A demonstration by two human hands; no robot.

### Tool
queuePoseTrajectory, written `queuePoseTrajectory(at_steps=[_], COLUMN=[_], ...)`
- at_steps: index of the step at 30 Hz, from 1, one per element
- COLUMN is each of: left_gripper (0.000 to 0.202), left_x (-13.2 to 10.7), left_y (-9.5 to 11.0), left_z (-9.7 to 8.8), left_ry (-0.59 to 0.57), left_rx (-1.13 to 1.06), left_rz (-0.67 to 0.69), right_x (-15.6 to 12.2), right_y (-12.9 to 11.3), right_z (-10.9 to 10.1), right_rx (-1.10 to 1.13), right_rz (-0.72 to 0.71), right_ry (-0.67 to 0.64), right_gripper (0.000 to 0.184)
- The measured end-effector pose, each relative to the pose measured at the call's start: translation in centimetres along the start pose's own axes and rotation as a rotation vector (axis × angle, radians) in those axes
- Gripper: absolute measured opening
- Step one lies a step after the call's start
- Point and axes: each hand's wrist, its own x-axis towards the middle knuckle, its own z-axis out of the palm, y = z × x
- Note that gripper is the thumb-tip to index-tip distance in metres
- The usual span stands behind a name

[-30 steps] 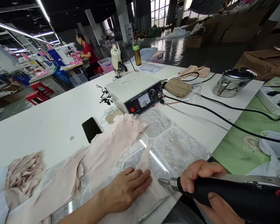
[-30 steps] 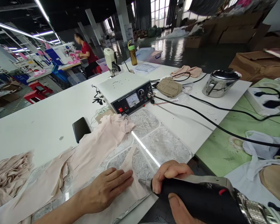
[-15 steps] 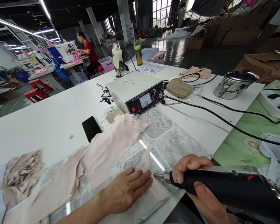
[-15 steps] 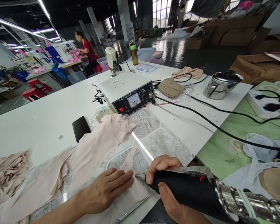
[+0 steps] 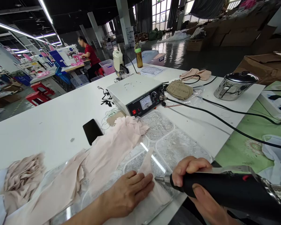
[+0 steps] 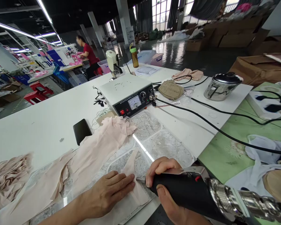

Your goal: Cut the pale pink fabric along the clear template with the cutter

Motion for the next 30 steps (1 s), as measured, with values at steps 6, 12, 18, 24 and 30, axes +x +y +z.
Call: queuePoseTrajectory(at_steps=[6, 12, 18, 24, 30], left_gripper=[0.034, 0.033, 0.025, 0.024, 0.031], left_x=[0.2, 0.4, 1.5, 2.4, 2.1], left_y=[-0.2, -0.4, 0.0, -0.1, -0.1], left_z=[-0.4, -0.7, -1.0, -0.3, 0.5], left_ry=[0.073, 0.071, 0.175, 0.196, 0.192], left_rx=[-0.018, -0.007, -0.056, -0.05, -0.073], left_rz=[-0.036, -0.035, -0.172, -0.258, -0.343], right_x=[-0.4, -1.0, -1.4, -1.5, -2.3], right_y=[-0.5, -0.5, -1.2, -1.9, -1.3], right_z=[0.7, 0.8, 1.1, 1.0, 0.4], right_rx=[0.042, 0.002, 0.019, -0.03, 0.016], right_rz=[0.008, 0.034, 0.052, 0.047, 0.114], right_ry=[0.019, -0.039, 0.03, 0.025, 0.035], right_gripper=[0.012, 0.012, 0.011, 0.011, 0.005])
